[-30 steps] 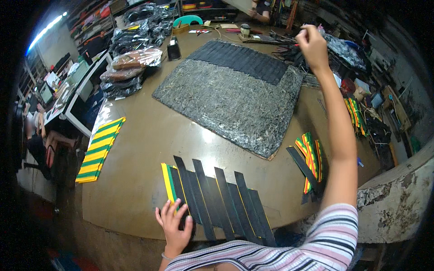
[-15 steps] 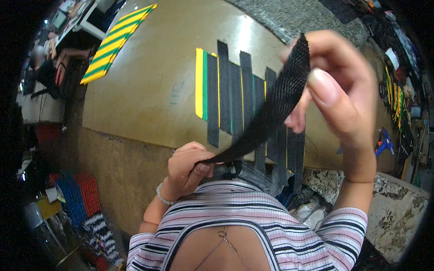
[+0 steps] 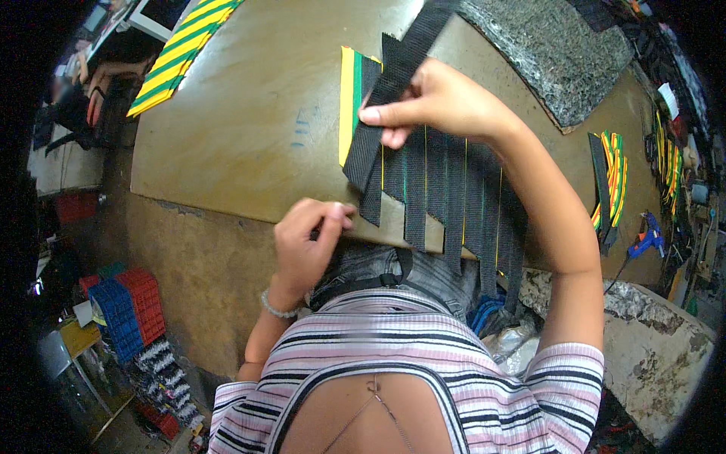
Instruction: The person aligns and stacks multiple green, yellow, and black fabric strips on a table, then folds and presses them together to form a layered bundle. The person repeatedly adjusts the edges and flips the bundle to ensure alignment.
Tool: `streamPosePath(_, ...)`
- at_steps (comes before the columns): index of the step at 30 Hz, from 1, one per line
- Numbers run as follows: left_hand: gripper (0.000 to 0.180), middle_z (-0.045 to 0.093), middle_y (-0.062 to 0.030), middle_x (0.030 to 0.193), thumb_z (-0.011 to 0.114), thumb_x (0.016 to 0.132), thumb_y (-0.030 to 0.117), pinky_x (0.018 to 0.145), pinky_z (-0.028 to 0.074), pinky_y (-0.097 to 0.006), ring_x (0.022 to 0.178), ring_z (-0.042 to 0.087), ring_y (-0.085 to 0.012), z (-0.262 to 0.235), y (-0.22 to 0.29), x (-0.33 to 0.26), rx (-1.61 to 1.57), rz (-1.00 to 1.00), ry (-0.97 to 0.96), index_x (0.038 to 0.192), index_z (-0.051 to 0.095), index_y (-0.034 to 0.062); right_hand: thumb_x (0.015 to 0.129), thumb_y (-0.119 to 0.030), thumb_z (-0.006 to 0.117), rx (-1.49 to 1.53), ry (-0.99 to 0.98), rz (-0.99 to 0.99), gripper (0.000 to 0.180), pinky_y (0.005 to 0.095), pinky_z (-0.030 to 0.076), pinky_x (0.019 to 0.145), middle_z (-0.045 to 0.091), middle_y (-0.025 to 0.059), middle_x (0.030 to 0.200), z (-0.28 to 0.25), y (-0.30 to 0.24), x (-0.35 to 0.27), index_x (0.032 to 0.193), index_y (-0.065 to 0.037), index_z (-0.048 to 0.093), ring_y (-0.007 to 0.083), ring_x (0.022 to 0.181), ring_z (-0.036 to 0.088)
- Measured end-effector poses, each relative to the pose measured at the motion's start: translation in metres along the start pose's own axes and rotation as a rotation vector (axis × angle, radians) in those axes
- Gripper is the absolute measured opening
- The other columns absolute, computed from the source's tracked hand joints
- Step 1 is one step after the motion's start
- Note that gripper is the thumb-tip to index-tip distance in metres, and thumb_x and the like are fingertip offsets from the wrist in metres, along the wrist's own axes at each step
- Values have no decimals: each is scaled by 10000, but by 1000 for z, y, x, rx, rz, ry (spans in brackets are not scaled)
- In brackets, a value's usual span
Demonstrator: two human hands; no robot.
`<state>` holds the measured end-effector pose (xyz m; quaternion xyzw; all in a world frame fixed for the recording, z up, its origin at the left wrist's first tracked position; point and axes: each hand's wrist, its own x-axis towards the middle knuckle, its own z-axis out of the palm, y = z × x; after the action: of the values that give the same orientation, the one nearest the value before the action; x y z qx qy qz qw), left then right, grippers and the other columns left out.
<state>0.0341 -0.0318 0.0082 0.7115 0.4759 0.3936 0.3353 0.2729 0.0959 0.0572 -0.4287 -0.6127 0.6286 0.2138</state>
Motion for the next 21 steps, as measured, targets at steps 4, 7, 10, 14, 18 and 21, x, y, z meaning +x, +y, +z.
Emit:
streamPosePath(4, 75, 689, -69, 928, 681, 869, 35, 793, 477, -358, 871, 619, -244, -7, -18, 6, 243, 133, 172, 938, 708, 52, 870, -313, 779, -216, -58, -55, 420, 254, 561, 610, 719, 112, 697, 5, 13, 39, 752, 85, 713, 129, 622, 693)
streamPosePath(7, 195, 667, -37, 1024, 714, 823, 28, 876, 429, -366, 971, 596, -234, -7, -24, 11, 315, 165, 161, 1004, 703, 97, 859, -334, 788, -356, -58, -12, 442, 257, 540, 573, 697, 91, 657, 8, 18, 48, 732, 82, 706, 117, 580, 665)
streamPosePath(10, 207, 668, -20, 1025, 722, 816, 43, 896, 407, -371, 981, 592, -226, -5, -25, 14, 370, 197, 120, 1012, 709, 108, 852, -345, 794, -389, -42, 9, 451, 261, 530, 554, 682, 79, 641, 6, 21, 49, 735, 80, 701, 108, 567, 650)
streamPosePath(14, 246, 665, -7, 1049, 723, 824, 86, 916, 389, -382, 1002, 586, -219, -2, -25, 17, 409, 169, 97, 1068, 712, 119, 851, -350, 794, -382, -70, 11, 446, 262, 528, 551, 681, 78, 650, 4, 27, 53, 767, 80, 704, 104, 568, 641)
streamPosePath(18, 269, 664, 1, 1074, 722, 828, 100, 919, 387, -381, 1017, 584, -216, -1, -26, 17, 438, 158, 93, 1095, 714, 130, 853, -355, 790, -314, -73, -35, 447, 263, 526, 552, 677, 78, 641, 6, 29, 56, 759, 74, 705, 107, 553, 635)
streamPosePath(21, 273, 662, 7, 1088, 721, 827, 102, 918, 388, -378, 1022, 584, -214, 0, -27, 16, 453, 155, 95, 1098, 716, 137, 854, -355, 788, -372, -66, 3, 448, 263, 524, 551, 670, 77, 619, 5, 25, 54, 730, 67, 701, 111, 541, 632)
